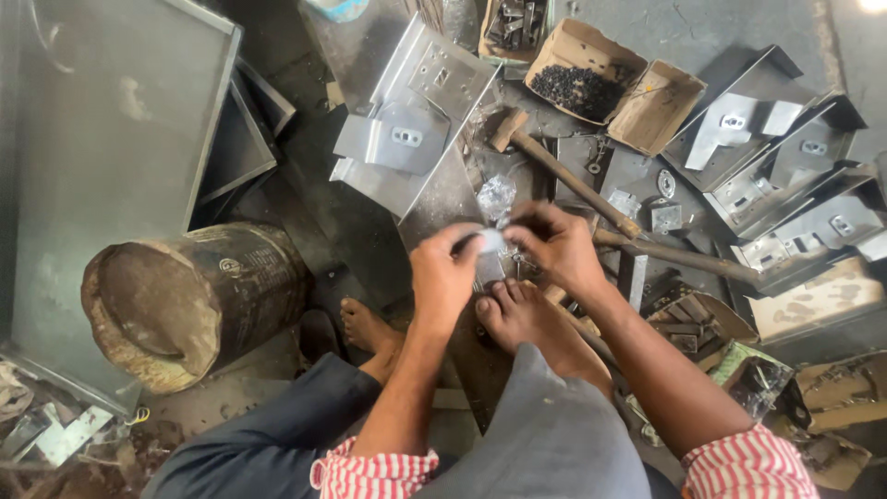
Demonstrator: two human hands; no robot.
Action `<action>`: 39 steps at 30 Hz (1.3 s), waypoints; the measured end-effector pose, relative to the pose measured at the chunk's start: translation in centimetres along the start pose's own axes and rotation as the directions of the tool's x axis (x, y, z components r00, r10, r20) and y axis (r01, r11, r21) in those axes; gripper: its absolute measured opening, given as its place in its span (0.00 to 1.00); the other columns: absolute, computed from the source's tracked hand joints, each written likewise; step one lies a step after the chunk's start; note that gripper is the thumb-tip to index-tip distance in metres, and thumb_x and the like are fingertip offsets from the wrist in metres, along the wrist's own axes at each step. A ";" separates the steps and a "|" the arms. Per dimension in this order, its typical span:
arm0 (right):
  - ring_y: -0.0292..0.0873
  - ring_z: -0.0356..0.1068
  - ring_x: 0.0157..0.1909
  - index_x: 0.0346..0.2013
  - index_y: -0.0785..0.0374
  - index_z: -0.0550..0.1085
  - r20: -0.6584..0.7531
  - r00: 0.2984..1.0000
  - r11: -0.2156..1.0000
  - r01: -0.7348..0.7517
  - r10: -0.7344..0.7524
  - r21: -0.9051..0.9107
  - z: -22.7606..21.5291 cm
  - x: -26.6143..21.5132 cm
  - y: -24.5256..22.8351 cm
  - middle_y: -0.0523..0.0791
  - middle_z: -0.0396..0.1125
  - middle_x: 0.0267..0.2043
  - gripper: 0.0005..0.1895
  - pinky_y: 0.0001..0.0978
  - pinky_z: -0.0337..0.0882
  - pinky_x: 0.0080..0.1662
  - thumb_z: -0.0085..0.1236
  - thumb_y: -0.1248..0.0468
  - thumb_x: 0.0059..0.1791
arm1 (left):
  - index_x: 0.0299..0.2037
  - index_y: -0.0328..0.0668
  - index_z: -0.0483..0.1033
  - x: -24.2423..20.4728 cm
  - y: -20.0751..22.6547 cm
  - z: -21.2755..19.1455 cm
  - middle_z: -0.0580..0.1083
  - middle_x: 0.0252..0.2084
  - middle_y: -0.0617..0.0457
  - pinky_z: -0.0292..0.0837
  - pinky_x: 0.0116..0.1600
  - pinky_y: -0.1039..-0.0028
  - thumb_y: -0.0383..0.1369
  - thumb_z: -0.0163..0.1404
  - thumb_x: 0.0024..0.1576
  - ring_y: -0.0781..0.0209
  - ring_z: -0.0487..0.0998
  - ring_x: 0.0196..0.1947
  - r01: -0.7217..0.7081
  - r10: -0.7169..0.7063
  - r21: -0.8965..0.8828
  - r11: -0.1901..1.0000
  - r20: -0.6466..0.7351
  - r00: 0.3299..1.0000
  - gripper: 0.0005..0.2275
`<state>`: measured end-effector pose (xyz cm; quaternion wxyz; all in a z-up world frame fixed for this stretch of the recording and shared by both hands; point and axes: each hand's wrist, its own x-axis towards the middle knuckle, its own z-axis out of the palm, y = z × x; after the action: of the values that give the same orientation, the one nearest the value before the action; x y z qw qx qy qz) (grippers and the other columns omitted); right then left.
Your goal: The person assembles small metal parts by hand, using a hammer to tap components into place on a metal jig. The person repeatedly picks up parts, aligns them, and hammers them before moving to the next unit.
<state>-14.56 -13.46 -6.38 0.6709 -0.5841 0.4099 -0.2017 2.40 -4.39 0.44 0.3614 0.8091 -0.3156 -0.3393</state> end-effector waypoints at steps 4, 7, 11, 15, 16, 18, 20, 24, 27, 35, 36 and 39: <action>0.48 0.71 0.45 0.47 0.67 0.74 -0.135 0.966 0.857 0.124 -0.219 -0.500 -0.6 -2.2 -0.8 0.52 0.72 0.44 0.12 0.37 0.70 0.45 0.57 0.63 0.52 | 0.42 0.38 0.83 1.1 -0.5 -0.6 0.82 0.35 0.42 0.79 0.38 0.70 0.27 0.60 0.52 0.55 0.86 0.32 0.053 -0.060 -0.065 0.996 -0.112 0.992 0.09; 0.52 0.69 0.52 0.49 0.67 0.70 0.325 0.900 0.559 0.435 -0.291 -0.706 1.1 -6.0 -0.3 0.54 0.69 0.51 0.13 0.42 0.69 0.51 0.49 0.62 0.53 | 0.40 0.36 0.84 2.1 -1.2 -0.4 0.82 0.34 0.42 0.78 0.40 0.68 0.30 0.63 0.49 0.51 0.85 0.34 0.052 -0.043 0.060 0.997 -0.142 0.989 0.10; 0.58 0.66 0.63 0.53 0.65 0.65 0.510 0.855 0.228 0.518 -0.097 -0.825 5.1 -8.2 1.4 0.57 0.65 0.60 0.15 0.48 0.66 0.60 0.39 0.62 0.54 | 0.38 0.36 0.85 3.3 -1.9 0.1 0.82 0.32 0.43 0.78 0.40 0.66 0.33 0.63 0.48 0.51 0.85 0.32 0.230 -0.219 0.107 0.967 -0.108 0.970 0.11; 0.58 0.67 0.61 0.52 0.65 0.66 0.521 0.852 0.178 0.522 -0.059 -0.834 5.7 -8.3 1.4 0.56 0.66 0.59 0.15 0.47 0.68 0.59 0.40 0.61 0.54 | 0.34 0.34 0.84 4.3 -2.2 0.1 0.81 0.30 0.42 0.78 0.40 0.66 0.34 0.63 0.46 0.50 0.85 0.30 0.219 -0.212 0.122 0.968 -0.067 0.975 0.11; 0.56 0.66 0.58 0.52 0.65 0.66 0.522 0.846 0.225 0.533 -0.110 -0.816 5.1 -8.5 1.1 0.55 0.66 0.56 0.15 0.45 0.67 0.56 0.41 0.61 0.54 | 0.33 0.33 0.84 4.5 -2.4 0.1 0.81 0.29 0.41 0.78 0.40 0.66 0.34 0.63 0.46 0.49 0.85 0.30 0.194 -0.188 0.153 0.969 -0.055 0.981 0.11; 0.52 0.66 0.51 0.52 0.65 0.66 0.464 0.860 0.488 0.506 -0.215 -0.711 2.6 -9.8 0.3 0.52 0.65 0.49 0.15 0.42 0.66 0.50 0.43 0.60 0.54 | 0.32 0.32 0.84 4.6 -2.8 -0.1 0.80 0.27 0.40 0.77 0.40 0.65 0.35 0.63 0.46 0.48 0.84 0.30 0.188 -0.185 0.182 0.965 -0.030 0.982 0.12; 0.48 0.65 0.43 0.52 0.65 0.66 0.283 0.950 0.772 0.275 -0.128 -0.574 -1.2 -10.5 -0.3 0.50 0.65 0.43 0.16 0.39 0.65 0.43 0.45 0.58 0.54 | 0.29 0.31 0.82 5.2 -2.8 0.2 0.80 0.26 0.39 0.77 0.39 0.64 0.36 0.63 0.47 0.48 0.84 0.30 0.207 -0.212 0.176 0.962 0.008 0.977 0.12; 0.40 0.63 0.29 0.51 0.65 0.66 -0.025 0.925 0.925 -0.379 0.379 -0.015 -5.5 -11.5 0.7 0.45 0.64 0.31 0.17 0.33 0.64 0.31 0.49 0.56 0.54 | 0.31 0.28 0.81 5.9 -3.5 0.4 0.79 0.29 0.34 0.77 0.43 0.60 0.37 0.64 0.47 0.41 0.83 0.35 0.189 -0.200 0.253 0.949 0.016 0.980 0.15; 0.34 0.63 0.22 0.50 0.65 0.66 -0.041 0.933 0.930 -0.353 0.359 0.104 -5.7 -11.3 1.1 0.41 0.64 0.25 0.18 0.27 0.63 0.24 0.50 0.53 0.55 | 0.37 0.25 0.80 6.1 -3.3 0.7 0.78 0.36 0.29 0.77 0.46 0.58 0.37 0.66 0.46 0.36 0.82 0.42 0.221 -0.220 0.299 0.928 -0.037 0.975 0.18; 0.35 0.61 0.18 0.42 0.64 0.67 -0.136 0.980 0.928 0.184 -0.147 0.324 -8.5 -10.5 2.2 0.41 0.61 0.21 0.19 0.29 0.63 0.19 0.52 0.49 0.58 | 0.43 0.26 0.77 6.0 -2.3 0.8 0.77 0.41 0.27 0.75 0.50 0.57 0.37 0.66 0.44 0.33 0.79 0.46 0.272 -0.261 0.323 0.906 -0.079 0.962 0.22; 0.35 0.61 0.18 0.40 0.64 0.68 -0.206 0.964 0.879 0.243 -0.170 0.411 -8.2 -10.3 3.4 0.41 0.62 0.21 0.19 0.30 0.62 0.20 0.52 0.49 0.57 | 0.42 0.26 0.78 6.0 -2.2 1.0 0.77 0.42 0.28 0.76 0.51 0.57 0.37 0.66 0.45 0.34 0.80 0.46 0.304 -0.300 0.319 0.898 -0.063 0.952 0.21; 0.36 0.62 0.18 0.32 0.62 0.70 -0.257 0.966 0.985 0.032 0.013 0.172 -6.2 -8.6 6.8 0.43 0.63 0.19 0.19 0.33 0.62 0.20 0.54 0.50 0.56 | 0.40 0.29 0.81 6.3 -1.9 1.0 0.78 0.42 0.29 0.77 0.51 0.58 0.36 0.64 0.46 0.35 0.81 0.47 0.384 -0.393 0.305 0.871 -0.033 0.919 0.17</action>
<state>-25.87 -9.22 -10.06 0.6597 -0.4940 0.4714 -0.3139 5.67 -8.52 -3.60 0.1515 0.8969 -0.2007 -0.3639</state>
